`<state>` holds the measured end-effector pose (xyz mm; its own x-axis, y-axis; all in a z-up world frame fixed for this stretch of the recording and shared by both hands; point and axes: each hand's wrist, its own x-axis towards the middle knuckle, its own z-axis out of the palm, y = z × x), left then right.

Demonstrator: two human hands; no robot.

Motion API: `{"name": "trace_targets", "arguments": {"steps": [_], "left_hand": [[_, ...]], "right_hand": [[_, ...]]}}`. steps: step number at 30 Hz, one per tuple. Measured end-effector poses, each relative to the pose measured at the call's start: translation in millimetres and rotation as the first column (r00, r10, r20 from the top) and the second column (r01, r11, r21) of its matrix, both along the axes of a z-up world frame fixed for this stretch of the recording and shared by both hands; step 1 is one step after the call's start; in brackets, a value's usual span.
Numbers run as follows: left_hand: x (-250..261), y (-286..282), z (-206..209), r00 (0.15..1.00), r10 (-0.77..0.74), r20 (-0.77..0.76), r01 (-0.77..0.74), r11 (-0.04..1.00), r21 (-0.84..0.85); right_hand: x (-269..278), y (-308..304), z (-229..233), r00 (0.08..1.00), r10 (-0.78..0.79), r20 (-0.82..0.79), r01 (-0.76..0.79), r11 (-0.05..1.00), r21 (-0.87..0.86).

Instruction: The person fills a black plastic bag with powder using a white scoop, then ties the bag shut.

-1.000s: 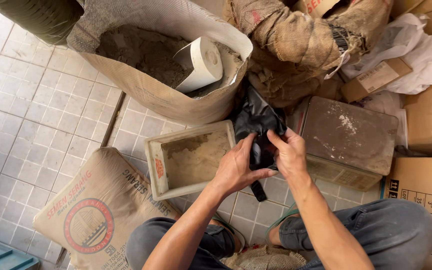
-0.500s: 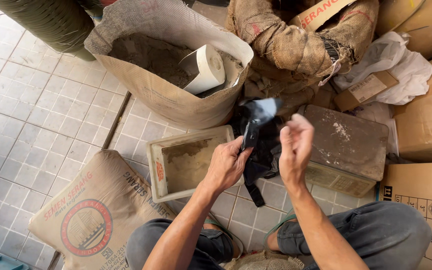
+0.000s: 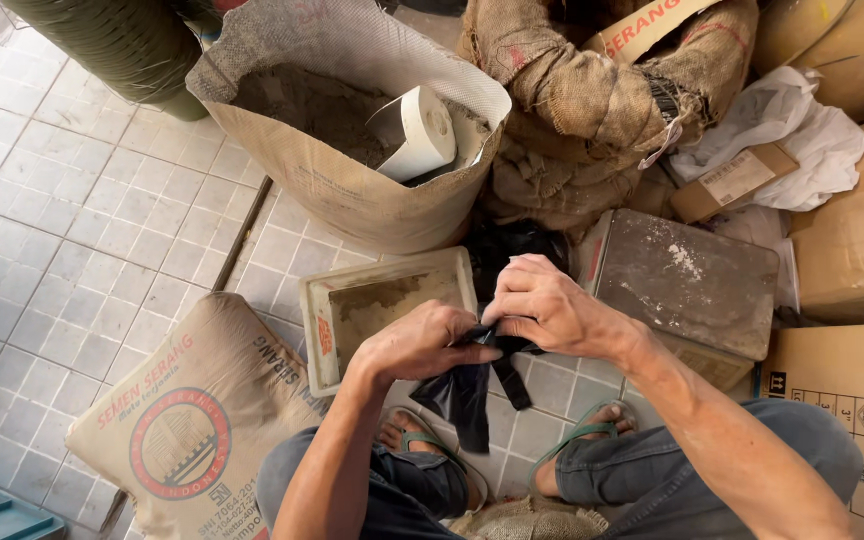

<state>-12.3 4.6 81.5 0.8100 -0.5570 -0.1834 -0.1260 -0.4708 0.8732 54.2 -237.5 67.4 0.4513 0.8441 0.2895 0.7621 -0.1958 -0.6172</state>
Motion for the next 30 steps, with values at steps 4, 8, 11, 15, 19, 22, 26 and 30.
{"name": "trace_targets", "arguments": {"steps": [4, 8, 11, 15, 19, 22, 26, 30], "left_hand": [[1, 6, -2, 0.992, 0.075, 0.101, -0.08, 0.996, 0.048], [3, 7, 1, 0.972, 0.213, 0.098, -0.22, 0.973, 0.066], [3, 7, 2, 0.972, 0.232, 0.048, -0.232, 0.973, -0.005], [4, 6, 9, 0.967, 0.209, 0.147, -0.206, 0.978, -0.034], [8, 1, -1, 0.932, 0.298, 0.206, -0.276, 0.952, -0.133], [4, -2, -4, 0.935, 0.277, 0.22, -0.246, 0.956, -0.157], [2, -9, 0, 0.925, 0.317, 0.211, -0.264, 0.933, -0.244], [2, -17, 1, 0.896, 0.394, 0.206, -0.306, 0.883, -0.356]], "right_hand": [[0, 4, 6, 0.997, -0.016, -0.079, 0.026, 0.992, 0.125], [2, 2, 12, 0.947, -0.114, -0.3, 0.176, 0.966, 0.188], [0, 4, 19, 0.88, -0.173, -0.443, 0.278, 0.943, 0.183], [-7, 9, 20, 0.833, -0.215, -0.51, 0.363, 0.907, 0.211], [-7, 17, 20, 0.862, -0.223, -0.456, 0.355, 0.907, 0.228], [-6, 16, 5, 0.894, -0.256, -0.368, 0.351, 0.91, 0.22], [-3, 10, -21, 0.897, -0.329, -0.296, 0.4, 0.888, 0.226], [-7, 17, -6, 0.88, -0.334, -0.339, 0.43, 0.862, 0.267]]}}
